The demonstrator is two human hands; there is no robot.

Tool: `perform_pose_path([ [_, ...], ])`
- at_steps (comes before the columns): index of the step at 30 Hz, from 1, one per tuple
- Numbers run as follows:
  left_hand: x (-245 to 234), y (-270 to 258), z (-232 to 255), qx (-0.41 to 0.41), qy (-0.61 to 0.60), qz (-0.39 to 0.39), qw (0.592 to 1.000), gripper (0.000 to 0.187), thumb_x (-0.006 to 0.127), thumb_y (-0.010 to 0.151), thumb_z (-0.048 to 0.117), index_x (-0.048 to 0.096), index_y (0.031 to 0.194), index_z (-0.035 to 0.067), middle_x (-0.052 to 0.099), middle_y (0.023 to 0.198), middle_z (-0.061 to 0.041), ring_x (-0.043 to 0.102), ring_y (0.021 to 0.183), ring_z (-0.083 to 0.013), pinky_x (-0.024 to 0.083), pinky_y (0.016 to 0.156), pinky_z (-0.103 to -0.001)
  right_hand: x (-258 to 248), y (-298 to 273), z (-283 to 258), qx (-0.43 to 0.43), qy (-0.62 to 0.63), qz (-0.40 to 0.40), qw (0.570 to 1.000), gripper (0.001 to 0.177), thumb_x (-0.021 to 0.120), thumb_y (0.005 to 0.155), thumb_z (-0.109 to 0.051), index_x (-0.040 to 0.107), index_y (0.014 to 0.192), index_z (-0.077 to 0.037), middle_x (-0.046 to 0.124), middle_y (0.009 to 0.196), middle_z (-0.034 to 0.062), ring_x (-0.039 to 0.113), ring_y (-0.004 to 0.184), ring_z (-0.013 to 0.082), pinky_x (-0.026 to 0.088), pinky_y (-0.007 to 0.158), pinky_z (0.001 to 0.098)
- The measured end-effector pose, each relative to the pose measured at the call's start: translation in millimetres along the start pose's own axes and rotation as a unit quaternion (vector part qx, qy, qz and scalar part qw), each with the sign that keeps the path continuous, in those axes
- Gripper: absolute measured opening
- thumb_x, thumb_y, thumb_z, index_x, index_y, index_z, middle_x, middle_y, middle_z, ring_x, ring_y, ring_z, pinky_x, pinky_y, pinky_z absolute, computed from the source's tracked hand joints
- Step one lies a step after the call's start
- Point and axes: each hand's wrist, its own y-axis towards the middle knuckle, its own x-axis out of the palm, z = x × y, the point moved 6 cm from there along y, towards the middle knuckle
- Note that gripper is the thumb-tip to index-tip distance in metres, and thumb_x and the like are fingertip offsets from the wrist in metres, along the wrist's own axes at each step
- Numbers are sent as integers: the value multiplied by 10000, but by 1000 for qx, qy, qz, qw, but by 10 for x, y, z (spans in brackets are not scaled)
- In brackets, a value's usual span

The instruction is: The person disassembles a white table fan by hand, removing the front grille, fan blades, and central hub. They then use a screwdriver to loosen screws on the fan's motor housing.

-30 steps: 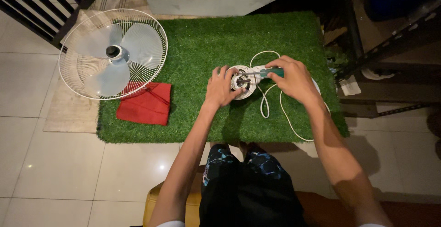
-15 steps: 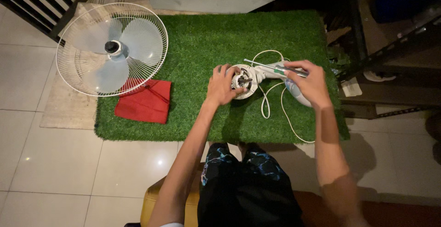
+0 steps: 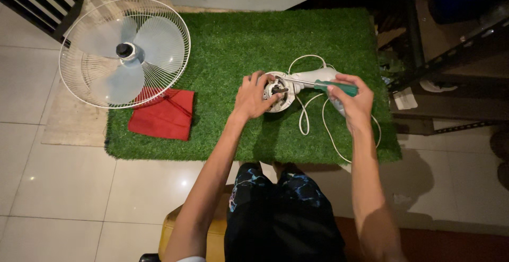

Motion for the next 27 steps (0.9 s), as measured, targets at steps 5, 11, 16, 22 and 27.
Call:
perform_pose_path([
  [5,-38,-25,35,3,-2,0,1000,604,658,889,624,546,1355,257,437,1524,-137,422,1376,-392,436,1081,-543,74,-23,-79,-66,48,14,997,348,801,868,-6,669,1188,22,750,1098,175,703,845,148,605,785,278],
  [11,-9,-2,31,-4,-1,-14,1000,620,676,878,625,553,1350,243,422,1535,-145,418,1382,-375,425,1091,-542,274,-65,-220,-148,73,-18,986,287,728,948,33,629,1217,24,733,1185,196,730,1044,178,621,883,284],
  [16,-6,2,27,-3,4,-16,1000,637,671,873,638,555,1360,243,420,1534,-147,410,1384,-372,420,1097,-539,378,-61,-275,-138,21,-7,990,273,698,953,20,622,1215,22,740,1204,171,745,1045,190,614,882,305],
  [22,-11,-30,37,2,-5,1,1000,660,684,864,643,551,1371,241,426,1532,-145,405,1394,-376,403,1107,-547,523,-122,-308,-172,54,-42,983,291,695,967,37,592,1239,19,715,1233,170,708,1140,210,615,971,316],
  [27,-36,-52,55,3,-3,11,1000,664,693,861,638,555,1372,238,431,1528,-143,406,1387,-391,406,1092,-562,554,-131,-313,-169,30,-33,985,293,703,969,30,602,1243,17,720,1237,170,709,1149,207,602,997,319],
])
